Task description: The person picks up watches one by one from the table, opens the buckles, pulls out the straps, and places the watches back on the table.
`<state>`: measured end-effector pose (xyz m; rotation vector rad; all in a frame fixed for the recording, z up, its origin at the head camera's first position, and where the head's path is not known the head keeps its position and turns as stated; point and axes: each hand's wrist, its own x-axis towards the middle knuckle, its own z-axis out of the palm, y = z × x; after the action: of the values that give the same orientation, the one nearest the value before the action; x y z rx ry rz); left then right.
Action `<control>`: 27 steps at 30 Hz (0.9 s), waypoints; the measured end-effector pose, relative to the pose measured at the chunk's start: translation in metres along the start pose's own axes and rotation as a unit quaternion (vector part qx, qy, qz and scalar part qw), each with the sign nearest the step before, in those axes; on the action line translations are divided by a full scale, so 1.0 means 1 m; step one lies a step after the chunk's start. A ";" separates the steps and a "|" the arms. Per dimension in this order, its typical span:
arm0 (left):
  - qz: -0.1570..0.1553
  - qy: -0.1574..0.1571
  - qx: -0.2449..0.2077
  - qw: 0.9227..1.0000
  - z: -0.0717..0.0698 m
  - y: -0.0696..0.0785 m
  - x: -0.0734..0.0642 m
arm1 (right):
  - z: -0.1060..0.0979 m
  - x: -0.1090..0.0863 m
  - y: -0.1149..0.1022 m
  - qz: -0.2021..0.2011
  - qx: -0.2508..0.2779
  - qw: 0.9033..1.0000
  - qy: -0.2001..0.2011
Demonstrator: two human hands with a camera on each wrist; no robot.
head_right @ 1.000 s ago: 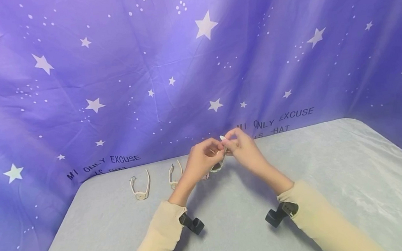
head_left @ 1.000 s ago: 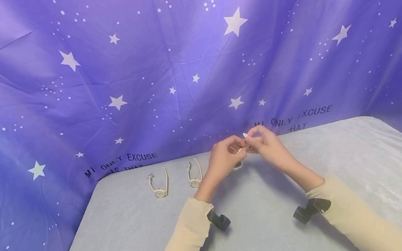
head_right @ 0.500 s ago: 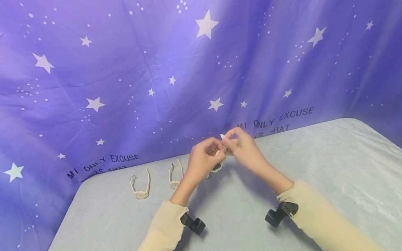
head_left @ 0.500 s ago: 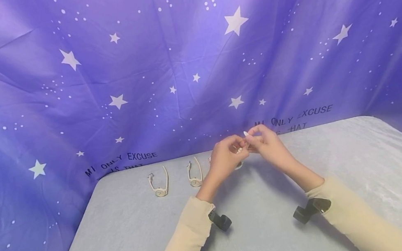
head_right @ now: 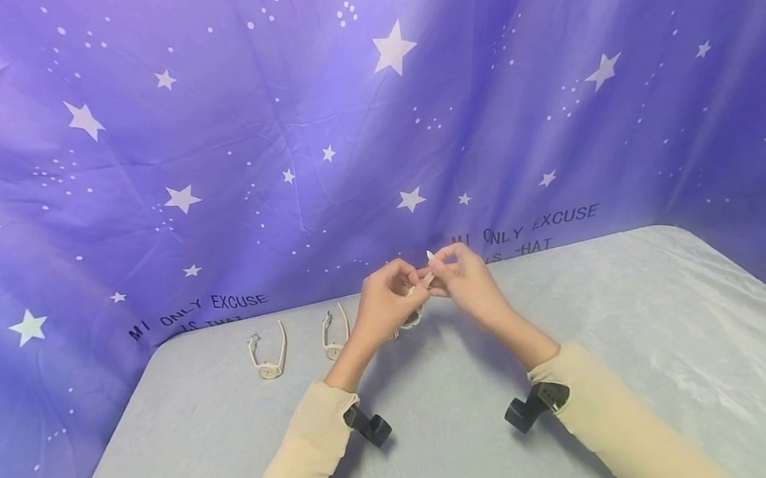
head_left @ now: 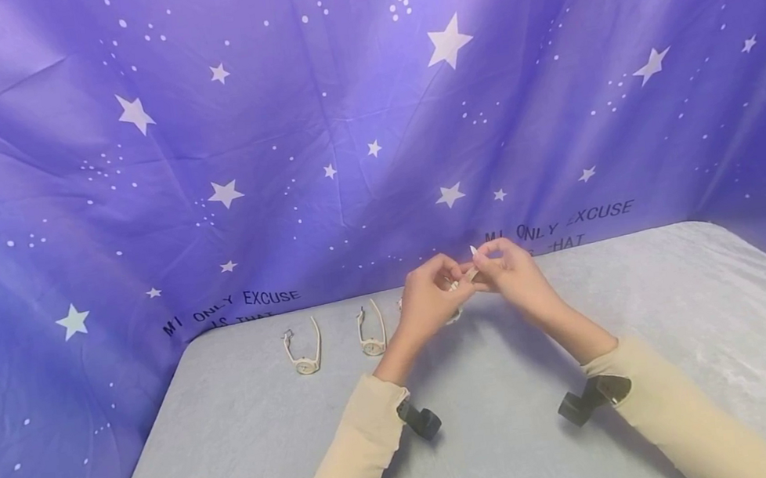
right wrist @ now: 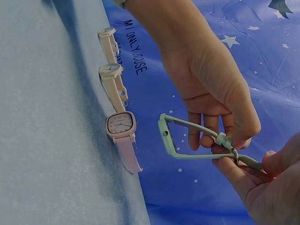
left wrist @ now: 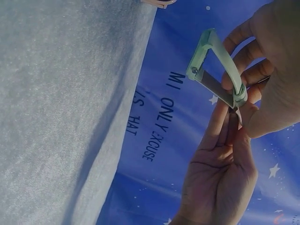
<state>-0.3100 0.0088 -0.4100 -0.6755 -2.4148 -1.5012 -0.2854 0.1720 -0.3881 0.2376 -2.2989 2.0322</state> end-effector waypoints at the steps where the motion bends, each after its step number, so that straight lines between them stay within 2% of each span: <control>1: -0.004 -0.002 -0.013 1.000 0.000 0.000 0.000 | 0.000 0.000 0.000 0.001 0.004 1.000 0.000; 5: -0.021 -0.016 -0.066 0.997 -0.001 -0.001 0.001 | 0.000 0.000 -0.001 0.003 0.018 1.000 -0.001; 10: -0.074 -0.034 -0.131 0.988 -0.003 -0.001 0.003 | 0.000 0.000 -0.002 0.006 0.034 0.999 0.001; 16: -0.106 -0.052 -0.157 0.981 -0.006 0.001 0.004 | -0.001 -0.001 -0.005 0.004 0.037 0.999 0.005; 20: -0.104 -0.065 -0.163 0.979 -0.007 0.000 0.005 | -0.002 -0.002 -0.006 0.002 0.030 1.000 0.008; 27: -0.068 -0.062 -0.113 0.989 -0.008 -0.002 0.005 | -0.002 -0.002 -0.007 0.001 0.033 0.999 0.010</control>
<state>-0.3155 0.0023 -0.4058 -0.6794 -2.4479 -1.8612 -0.2827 0.1738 -0.3816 0.2183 -2.2234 2.1051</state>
